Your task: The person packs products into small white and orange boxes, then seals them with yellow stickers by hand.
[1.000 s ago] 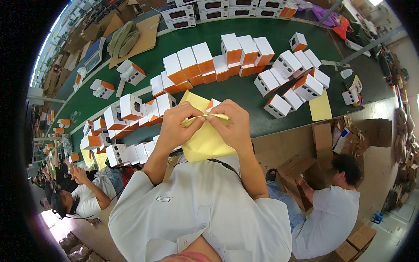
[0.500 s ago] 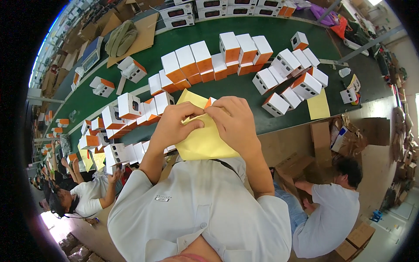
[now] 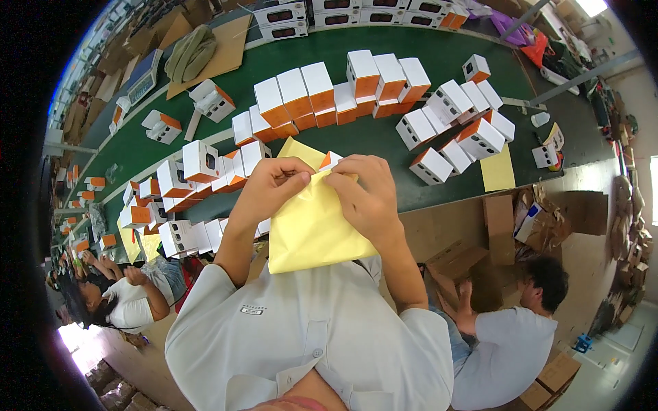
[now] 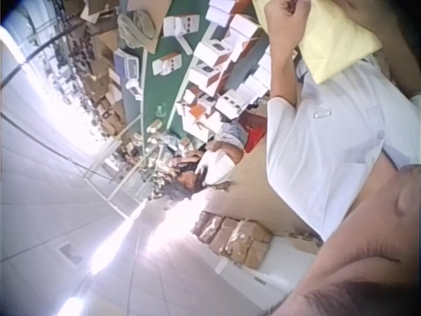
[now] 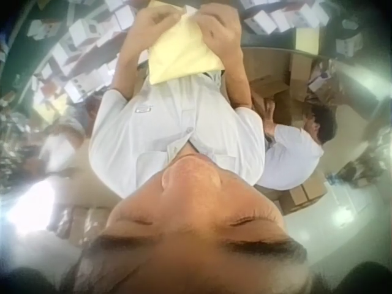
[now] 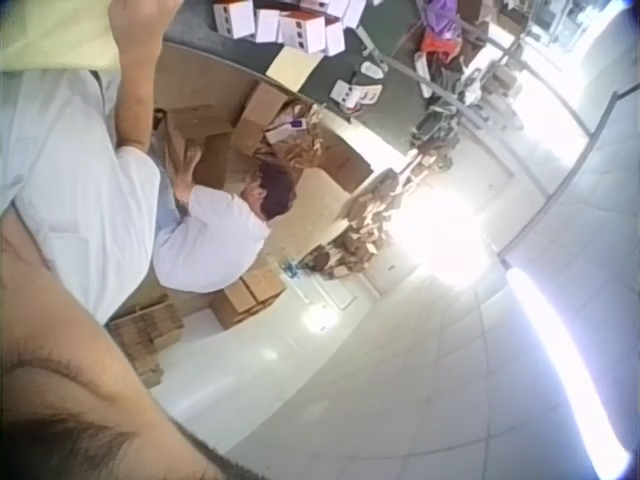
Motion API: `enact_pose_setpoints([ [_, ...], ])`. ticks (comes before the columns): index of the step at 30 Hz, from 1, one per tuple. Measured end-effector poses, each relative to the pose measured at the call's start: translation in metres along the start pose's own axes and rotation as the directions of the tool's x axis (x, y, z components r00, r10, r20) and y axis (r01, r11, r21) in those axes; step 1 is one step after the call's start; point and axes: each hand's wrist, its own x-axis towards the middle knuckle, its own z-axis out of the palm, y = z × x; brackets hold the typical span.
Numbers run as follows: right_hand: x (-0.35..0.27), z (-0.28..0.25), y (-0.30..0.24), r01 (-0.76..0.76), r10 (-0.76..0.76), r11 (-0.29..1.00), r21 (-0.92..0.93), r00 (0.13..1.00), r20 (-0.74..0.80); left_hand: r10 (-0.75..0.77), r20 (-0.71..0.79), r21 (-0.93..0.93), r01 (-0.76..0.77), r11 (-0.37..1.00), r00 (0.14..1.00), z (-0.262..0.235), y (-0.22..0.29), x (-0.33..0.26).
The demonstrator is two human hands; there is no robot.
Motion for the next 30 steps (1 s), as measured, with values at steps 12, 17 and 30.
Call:
enact_pose_setpoints([
  [12,0.007,0.001,-0.005,-0.087,0.086,0.992,0.091,0.996,0.024,-0.035,0.036,0.071,0.032,0.997,0.999,0.001,-0.002,0.005],
  [17,0.005,0.003,-0.002,-0.105,0.097,0.993,0.053,0.986,0.134,-0.063,0.038,0.100,0.059,0.993,0.997,-0.002,-0.009,0.005],
  [30,-0.018,0.013,0.007,-0.239,0.239,0.944,0.228,0.971,0.031,0.275,-0.140,0.650,-0.121,0.750,0.951,-0.034,-0.041,0.015],
])
